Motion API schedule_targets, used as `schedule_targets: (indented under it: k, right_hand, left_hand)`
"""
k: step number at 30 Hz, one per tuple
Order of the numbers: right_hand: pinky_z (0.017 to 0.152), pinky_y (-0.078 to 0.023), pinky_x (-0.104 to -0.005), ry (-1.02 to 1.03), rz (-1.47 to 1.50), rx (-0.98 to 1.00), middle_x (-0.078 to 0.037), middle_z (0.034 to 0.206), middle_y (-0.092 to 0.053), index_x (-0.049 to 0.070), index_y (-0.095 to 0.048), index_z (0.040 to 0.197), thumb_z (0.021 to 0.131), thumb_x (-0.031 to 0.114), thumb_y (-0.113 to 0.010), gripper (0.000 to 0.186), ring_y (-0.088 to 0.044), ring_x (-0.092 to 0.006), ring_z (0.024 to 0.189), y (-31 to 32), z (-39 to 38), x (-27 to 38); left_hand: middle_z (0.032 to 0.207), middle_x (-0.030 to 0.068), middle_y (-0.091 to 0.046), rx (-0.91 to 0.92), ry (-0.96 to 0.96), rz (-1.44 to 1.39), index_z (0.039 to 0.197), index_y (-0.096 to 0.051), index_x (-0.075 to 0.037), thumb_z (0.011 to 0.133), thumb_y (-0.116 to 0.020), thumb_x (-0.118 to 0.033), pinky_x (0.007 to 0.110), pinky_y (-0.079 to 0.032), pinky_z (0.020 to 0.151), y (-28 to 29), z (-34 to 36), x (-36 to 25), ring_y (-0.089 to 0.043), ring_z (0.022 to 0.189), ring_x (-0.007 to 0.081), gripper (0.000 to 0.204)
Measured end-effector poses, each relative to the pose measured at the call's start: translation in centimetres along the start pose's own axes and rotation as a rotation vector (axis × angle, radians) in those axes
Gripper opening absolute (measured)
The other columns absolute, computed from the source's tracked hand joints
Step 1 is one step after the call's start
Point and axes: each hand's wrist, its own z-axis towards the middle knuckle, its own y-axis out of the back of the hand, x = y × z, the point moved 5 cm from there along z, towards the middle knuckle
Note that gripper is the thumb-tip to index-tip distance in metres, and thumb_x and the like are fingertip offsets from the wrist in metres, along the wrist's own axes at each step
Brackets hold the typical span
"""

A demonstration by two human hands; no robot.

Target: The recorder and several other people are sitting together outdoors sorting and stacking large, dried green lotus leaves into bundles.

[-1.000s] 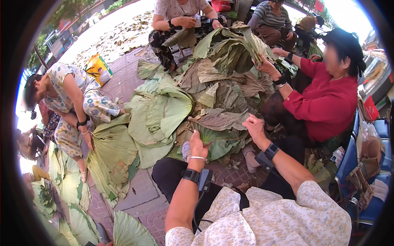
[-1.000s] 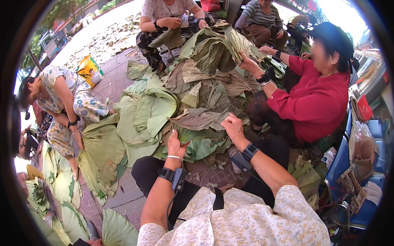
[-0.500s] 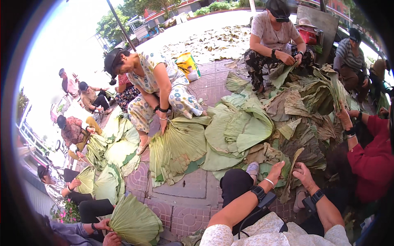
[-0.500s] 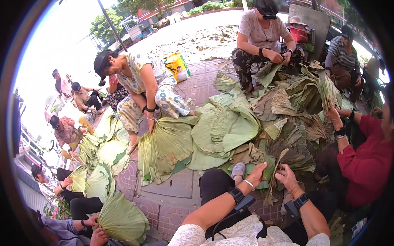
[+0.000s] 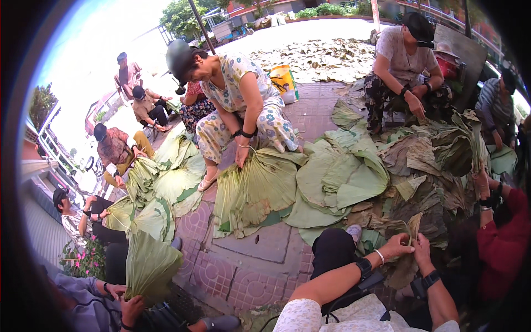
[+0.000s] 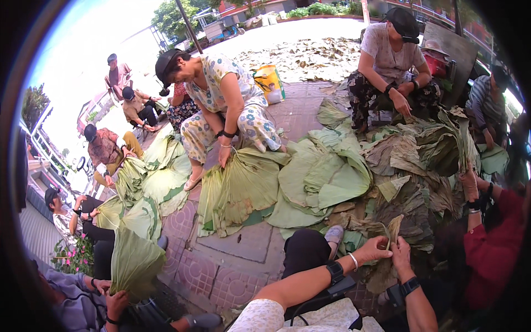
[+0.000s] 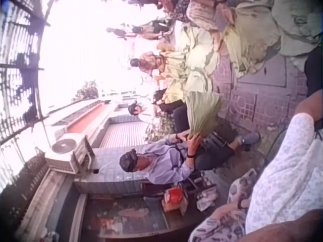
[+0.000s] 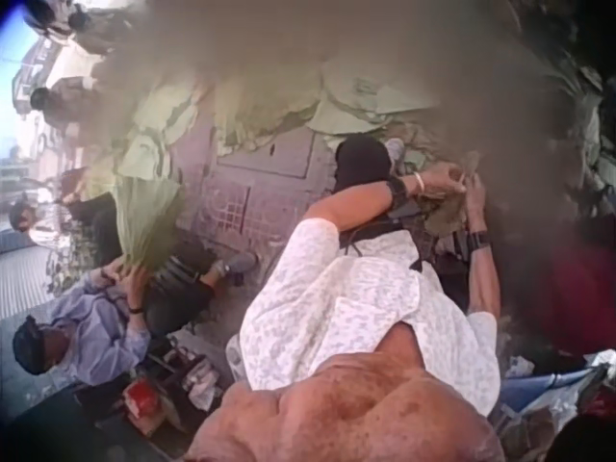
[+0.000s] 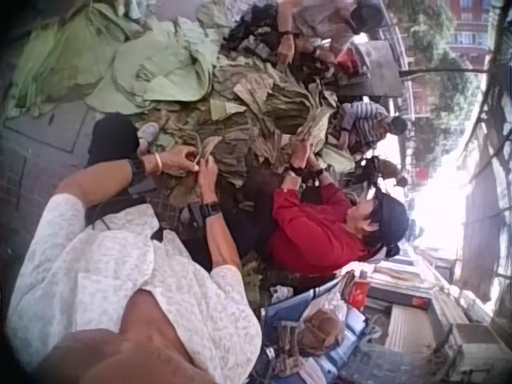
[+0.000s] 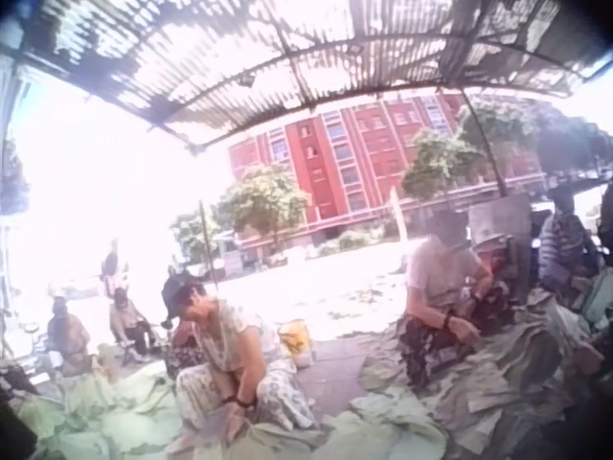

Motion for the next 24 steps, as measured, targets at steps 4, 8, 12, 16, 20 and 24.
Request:
schedule_targets:
  k: [4,8,12,16,20,24]
  right_hand:
    - [0.058,-0.041,-0.0335,0.134,-0.125,-0.097,-0.016,0.066,-0.05,-0.002,-0.048,0.08,0.076,0.006,-0.052,0.009,-0.047,-0.0247,0.057,0.5,0.2,-0.3]
    - [0.058,-0.041,-0.035,0.083,-0.166,-0.103,-0.017,0.066,-0.05,-0.002,-0.048,0.081,0.074,0.003,-0.053,0.009,-0.048,-0.0266,0.058,0.3,0.2,0.0]
    - [0.054,-0.039,-0.0298,0.102,-0.138,-0.121,-0.01,0.062,-0.045,-0.001,-0.047,0.077,0.073,0.001,-0.051,0.007,-0.042,-0.0132,0.058,0.0,0.2,0.9]
    - [0.058,-0.041,-0.0352,0.091,-0.11,-0.112,-0.017,0.065,-0.049,-0.002,-0.047,0.079,0.073,0.003,-0.053,0.01,-0.049,-0.0253,0.059,0.3,0.3,-1.3]
    - [0.059,-0.041,-0.0358,0.04,-0.152,-0.061,-0.018,0.066,-0.049,-0.003,-0.046,0.078,0.072,0.006,-0.052,0.012,-0.049,-0.0264,0.06,0.3,-0.8,-1.6]
    - [0.06,-0.041,-0.0378,0.059,-0.166,-0.117,-0.02,0.067,-0.048,-0.003,-0.047,0.08,0.074,0.008,-0.05,0.013,-0.05,-0.0331,0.061,0.8,-1.4,-0.8]
  left_hand:
    - [0.122,0.0196,-0.045,0.022,-0.283,0.298,0.129,-0.031,0.002,0.055,-0.079,-0.04,0.036,-0.036,0.094,-1.2,-0.2,-0.2,-0.046,0.111,0.0297,0.098]
    - [0.125,0.0215,-0.042,-0.075,-0.354,0.445,0.13,-0.029,0.002,0.053,-0.079,-0.039,0.036,-0.036,0.095,-0.9,-0.2,-0.3,-0.043,0.114,0.0322,0.1]
    - [0.125,0.0233,-0.041,-0.157,-0.393,0.554,0.13,-0.029,0.001,0.056,-0.077,-0.036,0.036,-0.035,0.097,-0.6,-0.4,-0.7,-0.042,0.115,0.0335,0.096]
    - [0.126,0.0248,-0.039,-0.131,-0.36,0.622,0.13,-0.028,0.002,0.065,-0.072,-0.032,0.035,-0.034,0.098,-1.1,-0.2,0.1,-0.041,0.117,0.0323,0.086]
    - [0.107,0.02,-0.051,-0.172,-0.379,0.609,0.127,-0.034,0.003,0.076,-0.058,-0.024,0.035,-0.042,0.084,-0.4,0.4,1.5,-0.051,0.095,0.0294,0.062]
    - [0.081,0.0031,-0.053,-0.193,0.004,-0.064,0.104,-0.05,-0.005,0.08,-0.049,-0.015,0.033,-0.046,0.061,0.0,1.1,1.9,-0.052,0.073,0.0148,0.026]
